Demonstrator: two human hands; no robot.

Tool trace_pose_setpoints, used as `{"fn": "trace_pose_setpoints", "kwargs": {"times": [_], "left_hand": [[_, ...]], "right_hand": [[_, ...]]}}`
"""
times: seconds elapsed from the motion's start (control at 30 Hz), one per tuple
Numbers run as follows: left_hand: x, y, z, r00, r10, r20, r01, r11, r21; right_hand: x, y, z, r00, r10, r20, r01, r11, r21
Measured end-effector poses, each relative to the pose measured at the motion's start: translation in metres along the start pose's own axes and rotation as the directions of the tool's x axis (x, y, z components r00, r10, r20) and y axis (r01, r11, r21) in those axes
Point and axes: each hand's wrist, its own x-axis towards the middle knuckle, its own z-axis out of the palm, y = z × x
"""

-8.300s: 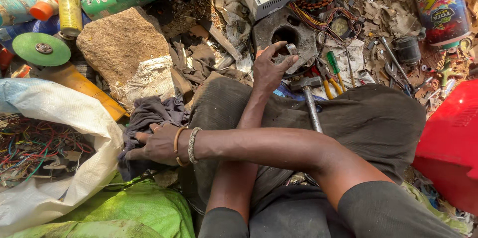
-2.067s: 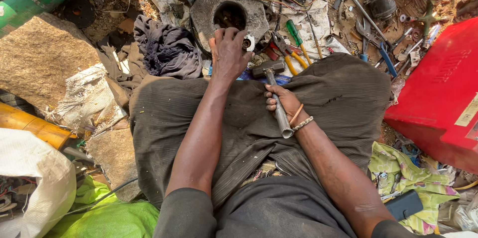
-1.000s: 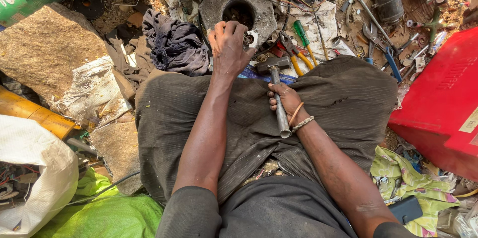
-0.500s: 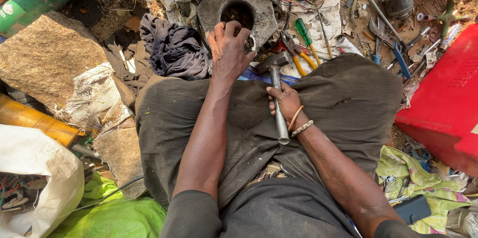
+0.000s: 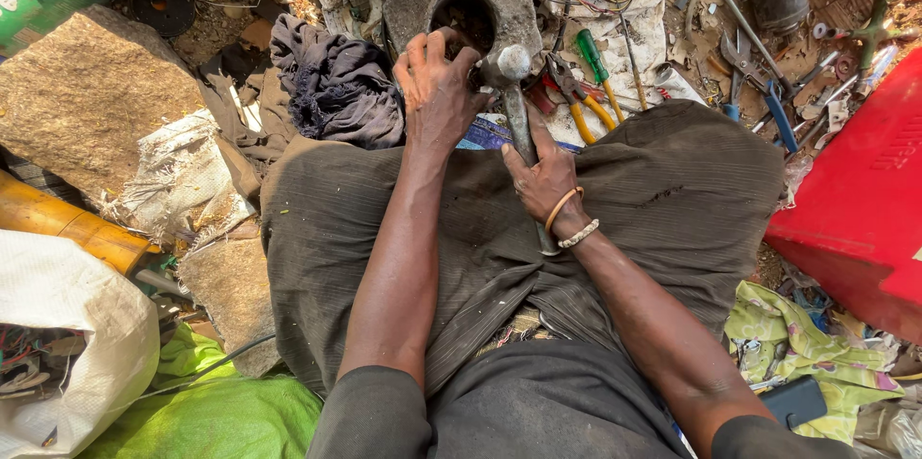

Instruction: The person disassembles a small electrical motor by hand, removing the outer casing and internal components. They use a hammer to strike a metal part on a stone block and place the separated pieces into a nearby bag.

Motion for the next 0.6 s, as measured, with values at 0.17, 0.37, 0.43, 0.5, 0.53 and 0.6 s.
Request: {"fn": "trace_pose_setpoints", "kwargs": {"times": [0.17,0.37,0.43,0.5,0.53,0.6], "left_hand": [[-0.002,-0.003,0.000,0.999,-0.025,-0.033,0.024,0.998,-0.051],[0.000,-0.005,0.005,1.000,-0.021,0.004,0.022,0.997,-0.079],[0.003,-0.008,0.006,0.999,-0.027,0.025,0.029,0.995,-0.098],[0.001,-0.006,0.009,0.999,-0.033,0.038,0.036,0.995,-0.095],[0.000,-0.003,0.009,0.999,-0.035,0.040,0.038,0.996,-0.081],[0.003,0.002,0.004,0.997,-0.052,0.055,0.056,0.996,-0.068]], "right_hand": [[-0.007,0.001,-0.009,0.967,-0.245,-0.064,0.237,0.965,-0.112],[-0.016,-0.009,-0.017,0.936,-0.332,-0.122,0.325,0.943,-0.073],[-0.013,-0.010,-0.014,0.993,-0.093,-0.079,0.101,0.989,0.111],[-0.015,-0.003,-0.012,0.999,0.012,-0.050,0.003,0.959,0.284],[-0.018,0.004,-0.012,0.997,0.066,-0.030,-0.050,0.929,0.367],[-0.021,0.019,-0.012,0.984,0.176,0.006,-0.162,0.890,0.427]]}}
